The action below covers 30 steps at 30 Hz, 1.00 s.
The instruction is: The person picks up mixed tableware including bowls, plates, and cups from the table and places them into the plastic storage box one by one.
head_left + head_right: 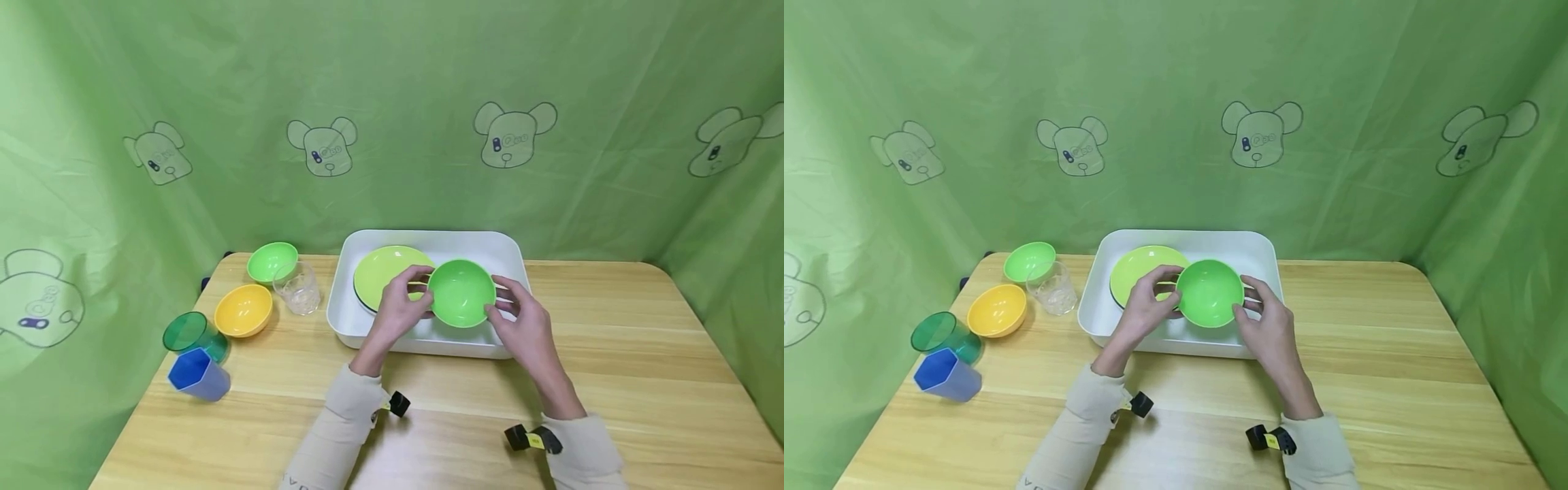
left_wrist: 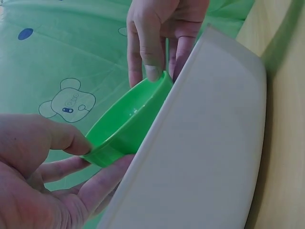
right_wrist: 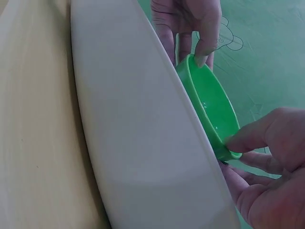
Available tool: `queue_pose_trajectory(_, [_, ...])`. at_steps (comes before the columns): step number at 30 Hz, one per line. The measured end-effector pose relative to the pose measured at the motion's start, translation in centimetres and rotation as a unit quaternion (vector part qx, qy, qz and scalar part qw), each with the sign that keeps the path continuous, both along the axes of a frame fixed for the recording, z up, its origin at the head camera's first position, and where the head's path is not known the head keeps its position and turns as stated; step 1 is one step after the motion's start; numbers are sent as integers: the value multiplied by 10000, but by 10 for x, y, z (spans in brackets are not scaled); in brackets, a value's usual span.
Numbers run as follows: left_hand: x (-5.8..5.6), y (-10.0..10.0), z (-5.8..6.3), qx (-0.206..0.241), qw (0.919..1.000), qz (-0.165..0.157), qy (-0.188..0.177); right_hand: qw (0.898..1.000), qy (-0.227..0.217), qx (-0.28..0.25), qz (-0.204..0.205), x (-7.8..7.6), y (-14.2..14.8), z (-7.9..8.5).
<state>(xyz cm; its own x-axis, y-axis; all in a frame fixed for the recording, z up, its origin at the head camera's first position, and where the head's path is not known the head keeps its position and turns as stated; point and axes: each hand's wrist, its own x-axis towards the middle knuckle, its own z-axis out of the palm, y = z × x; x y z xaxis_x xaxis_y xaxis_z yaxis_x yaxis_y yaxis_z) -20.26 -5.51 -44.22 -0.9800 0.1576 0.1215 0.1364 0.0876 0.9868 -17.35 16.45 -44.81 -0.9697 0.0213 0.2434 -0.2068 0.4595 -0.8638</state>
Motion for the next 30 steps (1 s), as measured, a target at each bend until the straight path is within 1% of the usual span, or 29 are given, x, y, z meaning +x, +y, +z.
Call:
queue_pose_trajectory(3, [1,-1,2,4,10000,-74,44,9989,-158,-441,-60,0,0,0])
queue_pose_trajectory(6, [3,-1,3,25,9998,-178,68,9969,-319,-702,-175,1,0,0])
queue_pose_trajectory(12, [4,-2,6,-109,9992,-385,89,9933,-570,-899,-444,1,-1,-1])
queue_pose_trajectory(16, [3,-5,7,-516,9970,-492,306,9921,-665,-916,-539,-1,0,3])
queue_pose_trajectory(20, [2,-10,9,-827,9935,-498,610,9929,-770,-734,-528,-5,3,10])
queue_pose_trajectory(23, [1,-14,10,-786,9935,-455,689,9943,-781,-529,-499,-10,7,14])
queue_pose_trajectory(26, [0,-19,11,-808,9932,-362,755,9960,-683,-160,-546,-17,11,17])
queue_pose_trajectory(30, [-2,-24,12,-1006,9907,-224,885,9961,-493,445,-573,-25,15,22])
